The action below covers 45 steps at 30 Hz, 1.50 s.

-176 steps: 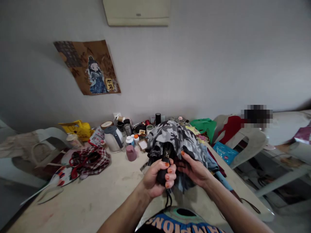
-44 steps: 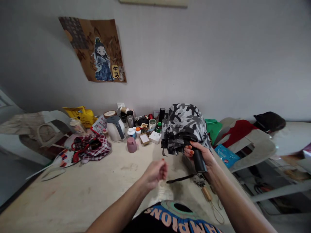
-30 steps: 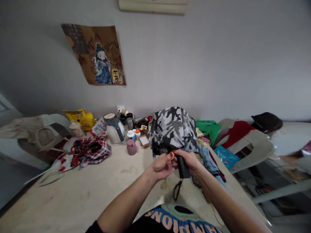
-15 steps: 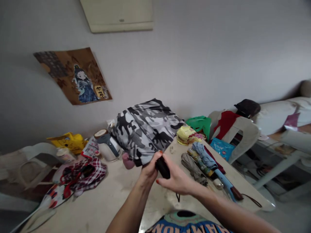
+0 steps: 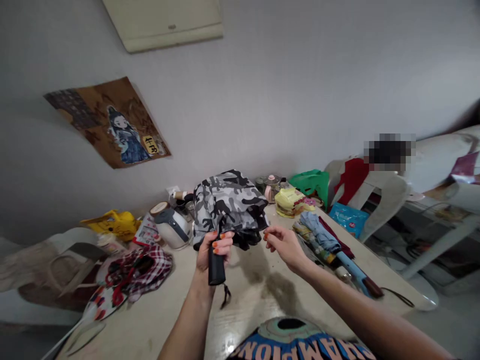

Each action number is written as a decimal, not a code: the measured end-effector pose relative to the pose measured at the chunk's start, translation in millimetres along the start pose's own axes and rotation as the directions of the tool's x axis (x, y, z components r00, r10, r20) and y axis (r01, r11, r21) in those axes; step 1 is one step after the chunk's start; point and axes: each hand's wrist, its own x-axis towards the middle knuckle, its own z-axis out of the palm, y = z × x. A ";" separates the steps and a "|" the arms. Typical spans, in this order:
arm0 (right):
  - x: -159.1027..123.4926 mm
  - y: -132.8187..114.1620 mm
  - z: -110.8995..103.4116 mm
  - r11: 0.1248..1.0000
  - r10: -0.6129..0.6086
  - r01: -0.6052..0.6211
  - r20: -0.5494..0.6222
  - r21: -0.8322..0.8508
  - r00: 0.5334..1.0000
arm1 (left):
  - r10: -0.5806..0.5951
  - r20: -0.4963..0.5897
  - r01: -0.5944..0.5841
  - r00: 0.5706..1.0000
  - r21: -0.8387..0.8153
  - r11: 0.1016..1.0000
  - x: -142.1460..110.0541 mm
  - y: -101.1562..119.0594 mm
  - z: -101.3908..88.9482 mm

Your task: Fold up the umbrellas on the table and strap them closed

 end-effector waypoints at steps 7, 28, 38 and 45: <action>6.4 15.5 -8.4 0.996 0.058 -0.051 -0.089 0.078 0.994 | 0.040 0.016 -0.038 0.999 -0.106 0.994 2.8 -3.9 13.2; 36.9 -19.6 -51.8 0.804 0.138 -0.207 0.162 0.558 0.977 | -0.205 0.080 0.100 0.975 0.668 0.737 -7.2 1.8 -36.9; 57.1 -23.8 -100.1 0.797 -0.032 -0.068 0.155 0.600 0.987 | -0.163 -0.003 0.101 0.987 0.795 0.599 -6.5 -12.8 -69.7; 45.2 -1.6 -72.1 0.896 0.136 -0.191 0.162 0.400 0.977 | -0.229 -0.070 0.185 0.971 0.826 0.532 -0.2 -22.6 -74.8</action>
